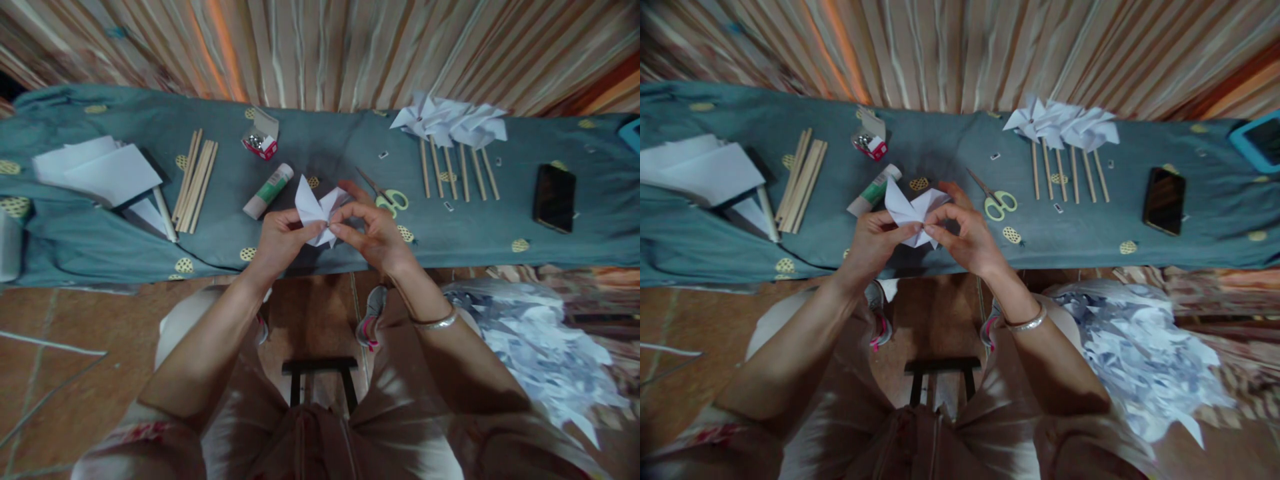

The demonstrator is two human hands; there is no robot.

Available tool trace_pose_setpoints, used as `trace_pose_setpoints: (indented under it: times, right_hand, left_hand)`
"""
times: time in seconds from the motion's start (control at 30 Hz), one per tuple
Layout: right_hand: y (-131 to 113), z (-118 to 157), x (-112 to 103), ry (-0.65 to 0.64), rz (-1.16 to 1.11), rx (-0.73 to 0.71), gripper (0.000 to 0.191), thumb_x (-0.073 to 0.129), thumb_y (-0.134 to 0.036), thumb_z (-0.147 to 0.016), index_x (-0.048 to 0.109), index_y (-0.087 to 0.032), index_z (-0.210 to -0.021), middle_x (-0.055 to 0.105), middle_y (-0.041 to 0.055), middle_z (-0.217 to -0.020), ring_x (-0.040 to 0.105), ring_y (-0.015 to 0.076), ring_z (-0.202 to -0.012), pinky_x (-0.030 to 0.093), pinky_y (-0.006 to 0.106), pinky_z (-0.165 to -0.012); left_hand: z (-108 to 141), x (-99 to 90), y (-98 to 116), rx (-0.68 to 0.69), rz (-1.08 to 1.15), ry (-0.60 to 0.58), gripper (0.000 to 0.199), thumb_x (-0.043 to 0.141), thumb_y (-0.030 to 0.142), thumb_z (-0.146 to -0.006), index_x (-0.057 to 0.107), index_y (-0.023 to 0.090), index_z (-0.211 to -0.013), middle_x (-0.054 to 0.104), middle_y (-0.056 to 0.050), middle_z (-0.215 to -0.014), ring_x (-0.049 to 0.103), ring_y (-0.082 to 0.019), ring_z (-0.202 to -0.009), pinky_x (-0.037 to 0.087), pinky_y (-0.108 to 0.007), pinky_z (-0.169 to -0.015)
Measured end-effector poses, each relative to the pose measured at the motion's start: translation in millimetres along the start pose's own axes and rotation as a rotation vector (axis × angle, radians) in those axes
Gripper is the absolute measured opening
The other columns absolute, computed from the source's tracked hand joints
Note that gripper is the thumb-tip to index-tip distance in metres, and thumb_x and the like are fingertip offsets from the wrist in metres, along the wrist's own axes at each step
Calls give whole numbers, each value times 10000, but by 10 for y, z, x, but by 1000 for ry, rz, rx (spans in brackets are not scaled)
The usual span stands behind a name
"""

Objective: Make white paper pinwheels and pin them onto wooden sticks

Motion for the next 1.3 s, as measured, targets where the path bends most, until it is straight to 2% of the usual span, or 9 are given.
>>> trace_pose_setpoints:
  times: [0.27, 0.57, 0.83, 0.9, 0.97, 1.03, 1.13, 1.2, 1.3]
  right_hand:
    - [31, -4, 13, -1, -32, 6, 68, 745, -317, -773, 712, -259, -780, 619, 36, -1318, 398, 240, -1422, 261, 438, -1193]
    - [69, -10, 36, 15, -74, 29, 102, 754, -345, -763, 705, -256, -773, 627, 52, -1321, 388, 252, -1432, 269, 474, -1188]
    - [41, 12, 48, 76, -68, 10, 168, 762, -398, -747, 695, -246, -768, 619, 70, -1335, 379, 265, -1437, 316, 471, -1162]
    - [39, 20, 54, 115, -62, 3, 181, 760, -387, -745, 699, -244, -839, 603, 83, -1355, 364, 264, -1446, 307, 472, -1169]
    - [57, 27, 60, 170, -64, 15, 351, 779, -392, -720, 682, -243, -1023, 548, 102, -1421, 359, 267, -1447, 301, 478, -1173]
    - [94, 32, 69, 223, -77, 45, 625, 807, -422, -680, 593, -235, -1237, 468, 127, -1495, 360, 278, -1443, 311, 484, -1167]
    - [166, 27, 88, 271, -141, 109, 890, 839, -476, -620, 461, -214, -1383, 434, 161, -1519, 396, 297, -1418, 357, 479, -1138]
    - [199, 15, 105, 275, -205, 156, 924, 861, -496, -579, 469, -216, -1368, 528, 160, -1438, 488, 292, -1343, 410, 460, -1096]
    - [186, -10, 145, 197, -358, 222, 742, 880, -482, -551, 596, -226, -1188, 691, 112, -1200, 647, 252, -1109, 503, 413, -985]
  left_hand:
    - [-7, -16, -32, 16, 14, -15, 248, 862, 340, -592, 781, 177, -760, 761, -18, -768, 671, -170, -691, 546, -299, -685]
    - [-7, -8, 14, 11, 18, -42, 328, 898, 379, -550, 792, 180, -789, 773, -32, -803, 686, -187, -730, 552, -309, -726]
    - [-16, -30, -3, -10, 1, -40, 314, 897, 363, -554, 798, 182, -791, 775, -31, -787, 671, -168, -683, 541, -288, -693]
    - [-19, -27, -7, -25, 21, -33, 311, 900, 363, -544, 797, 183, -775, 773, -29, -772, 668, -165, -668, 539, -286, -681]
    - [-24, -22, -8, -39, 43, -21, 310, 905, 367, -525, 792, 183, -748, 770, -30, -754, 664, -165, -654, 539, -289, -670]
    - [-30, -19, -7, -44, 58, -8, 316, 912, 373, -506, 785, 181, -722, 768, -34, -740, 663, -167, -643, 538, -292, -660]
    - [-38, -18, -14, -49, 62, 1, 321, 918, 372, -498, 779, 178, -712, 766, -39, -733, 665, -168, -640, 532, -290, -649]
    - [-42, -20, -26, -54, 64, 8, 321, 918, 367, -495, 778, 178, -714, 765, -38, -729, 665, -166, -637, 529, -287, -648]
    - [-45, -24, -46, -56, 78, 18, 319, 914, 365, -499, 780, 178, -720, 766, -37, -734, 666, -164, -639, 527, -282, -650]
Point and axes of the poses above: each hand's wrist, its own z-axis away from the middle knuckle, its own x-axis out of the palm, y = z × x, the point moved 3 cm from there along -z, towards the middle knuckle
